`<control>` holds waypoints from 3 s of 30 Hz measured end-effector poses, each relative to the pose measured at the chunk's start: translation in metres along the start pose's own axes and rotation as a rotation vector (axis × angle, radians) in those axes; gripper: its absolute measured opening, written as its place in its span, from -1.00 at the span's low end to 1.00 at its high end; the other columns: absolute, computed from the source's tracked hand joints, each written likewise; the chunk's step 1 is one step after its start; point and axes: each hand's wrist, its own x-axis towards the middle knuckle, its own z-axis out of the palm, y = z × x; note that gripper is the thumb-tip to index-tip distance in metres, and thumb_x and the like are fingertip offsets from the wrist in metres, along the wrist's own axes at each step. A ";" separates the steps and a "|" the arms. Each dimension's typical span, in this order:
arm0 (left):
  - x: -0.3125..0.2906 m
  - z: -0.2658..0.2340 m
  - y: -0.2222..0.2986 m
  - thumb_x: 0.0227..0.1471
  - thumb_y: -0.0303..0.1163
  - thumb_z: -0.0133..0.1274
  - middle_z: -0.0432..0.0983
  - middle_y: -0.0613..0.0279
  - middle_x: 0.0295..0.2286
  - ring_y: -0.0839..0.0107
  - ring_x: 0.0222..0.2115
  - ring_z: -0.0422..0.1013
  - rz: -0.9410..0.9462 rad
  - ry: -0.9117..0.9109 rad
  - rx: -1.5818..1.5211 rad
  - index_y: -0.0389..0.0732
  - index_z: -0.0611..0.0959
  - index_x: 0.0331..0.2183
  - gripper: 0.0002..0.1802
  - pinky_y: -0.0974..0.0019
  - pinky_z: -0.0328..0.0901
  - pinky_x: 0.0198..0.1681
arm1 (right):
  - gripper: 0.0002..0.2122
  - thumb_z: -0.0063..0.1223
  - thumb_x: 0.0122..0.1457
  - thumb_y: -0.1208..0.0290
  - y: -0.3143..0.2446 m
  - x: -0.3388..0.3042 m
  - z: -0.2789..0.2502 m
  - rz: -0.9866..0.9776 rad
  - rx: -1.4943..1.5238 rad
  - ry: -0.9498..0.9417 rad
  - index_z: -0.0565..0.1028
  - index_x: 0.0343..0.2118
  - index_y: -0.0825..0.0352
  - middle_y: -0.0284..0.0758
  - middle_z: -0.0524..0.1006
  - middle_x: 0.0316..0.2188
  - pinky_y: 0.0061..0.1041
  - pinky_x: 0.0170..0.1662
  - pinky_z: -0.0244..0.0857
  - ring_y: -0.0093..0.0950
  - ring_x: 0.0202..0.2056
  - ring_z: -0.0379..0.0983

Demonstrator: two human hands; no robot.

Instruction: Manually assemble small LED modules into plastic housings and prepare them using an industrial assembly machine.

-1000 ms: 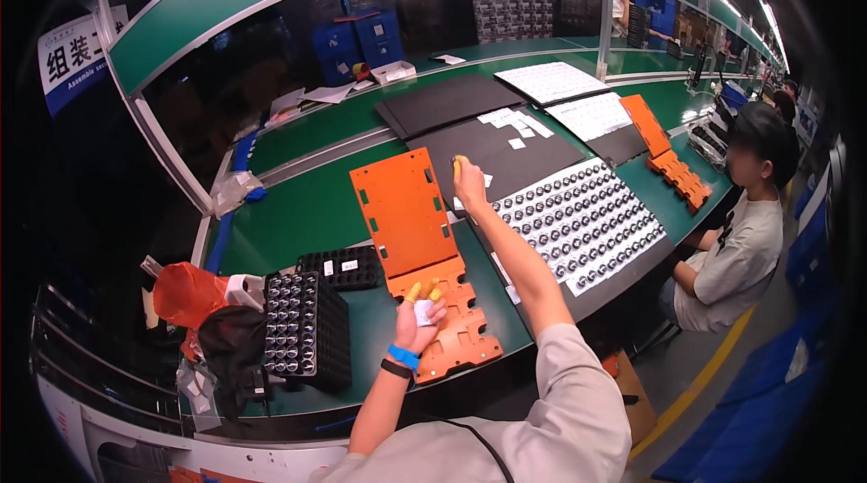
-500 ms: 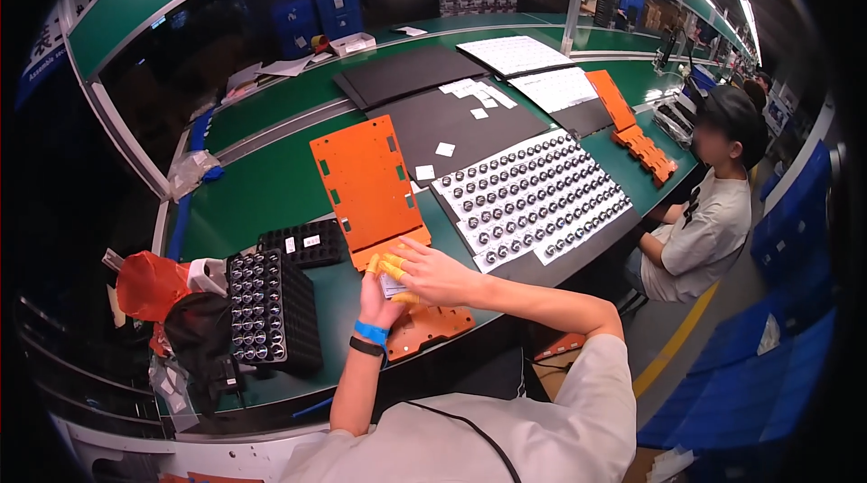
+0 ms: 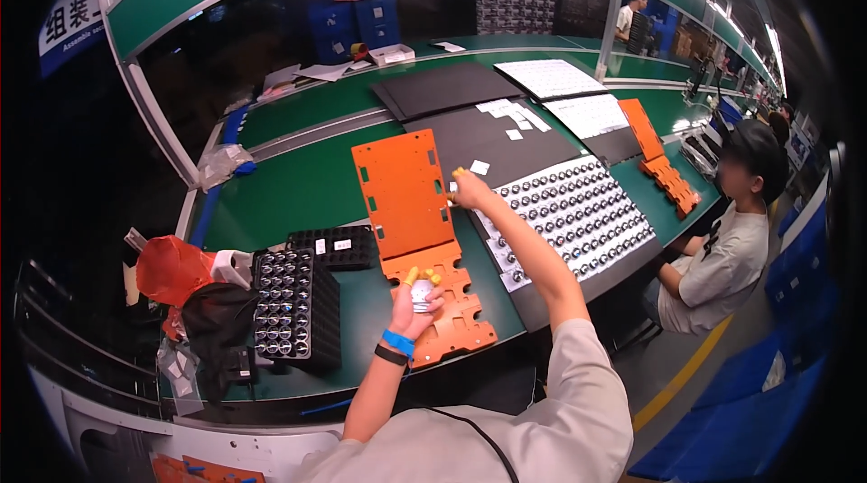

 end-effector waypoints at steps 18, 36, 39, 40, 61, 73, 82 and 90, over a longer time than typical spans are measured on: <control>-0.003 -0.001 0.010 0.34 -0.18 -0.12 0.46 0.22 -0.34 0.47 -0.56 0.17 0.019 -0.010 0.019 -0.23 0.60 -0.22 -0.67 0.44 0.08 -0.59 | -0.67 0.28 0.07 0.34 -0.038 0.021 0.006 -0.077 0.225 0.389 0.58 -0.10 0.32 -0.06 0.53 -0.19 -0.16 -0.06 0.44 -0.04 -0.13 0.52; 0.000 0.018 -0.006 0.34 -0.18 -0.14 0.40 0.21 -0.37 0.49 -0.56 0.17 -0.061 -0.033 0.042 -0.28 0.59 -0.17 -0.63 0.45 0.09 -0.57 | -0.50 0.16 0.15 0.07 0.040 0.085 0.085 0.242 -0.182 0.272 0.51 0.02 0.38 0.00 0.47 0.07 -0.10 0.14 0.30 -0.01 0.12 0.30; -0.006 0.003 0.007 0.34 -0.18 -0.14 0.40 0.21 -0.36 0.49 -0.55 0.17 0.015 -0.013 0.025 -0.29 0.59 -0.16 -0.63 0.44 0.09 -0.57 | -0.69 0.10 0.15 0.26 -0.012 0.089 0.106 0.066 -0.158 0.321 0.55 -0.12 0.33 -0.10 0.49 -0.11 -0.22 -0.06 0.41 -0.11 -0.04 0.36; -0.008 -0.002 0.009 0.34 -0.18 -0.14 0.40 0.20 -0.35 0.49 -0.55 0.17 0.032 -0.014 0.018 -0.29 0.59 -0.16 -0.63 0.44 0.10 -0.57 | -0.73 0.09 0.15 0.28 -0.028 0.088 0.107 -0.022 -0.136 0.341 0.55 -0.15 0.32 -0.14 0.49 -0.18 -0.25 -0.12 0.43 -0.14 -0.08 0.36; 0.003 -0.013 0.002 0.33 -0.16 -0.10 0.44 0.17 -0.32 0.45 -0.52 0.21 -0.006 -0.096 -0.020 -0.32 0.61 -0.18 -0.61 0.42 0.13 -0.55 | -0.80 -0.12 0.31 0.55 -0.051 0.008 -0.065 0.038 0.521 1.228 0.57 -0.15 0.39 0.04 0.61 -0.38 -0.10 -0.29 0.40 0.03 -0.32 0.58; -0.056 0.032 0.025 0.39 0.06 -0.33 0.57 0.16 -0.07 0.26 -0.08 0.53 0.294 -0.009 0.110 -0.17 0.54 0.03 -0.43 0.23 0.44 0.02 | -0.68 0.13 0.00 0.45 -0.235 -0.201 -0.057 -0.991 -0.038 0.295 0.55 -0.15 0.44 -0.11 0.62 -0.18 -0.27 0.08 0.44 -0.16 -0.01 0.55; -0.102 -0.038 0.029 0.37 0.10 -0.23 0.61 0.33 -0.26 0.43 -0.32 0.55 0.376 0.035 0.167 -0.01 0.60 -0.11 -0.53 0.37 0.40 -0.36 | -0.78 0.29 0.09 0.41 -0.305 -0.187 -0.091 -0.799 0.342 0.219 0.55 -0.20 0.27 -0.26 0.61 -0.31 -0.25 -0.01 0.44 -0.27 -0.23 0.58; -0.138 -0.034 0.012 0.35 -0.02 -0.23 0.56 0.27 -0.21 0.33 -0.28 0.53 0.440 0.118 0.254 -0.08 0.50 0.03 -0.57 0.27 0.40 -0.32 | -0.74 0.35 0.07 0.19 -0.384 -0.173 -0.093 -0.726 0.368 -0.045 0.64 -0.37 0.31 -0.25 0.58 -0.44 -0.31 -0.32 0.42 -0.28 -0.37 0.56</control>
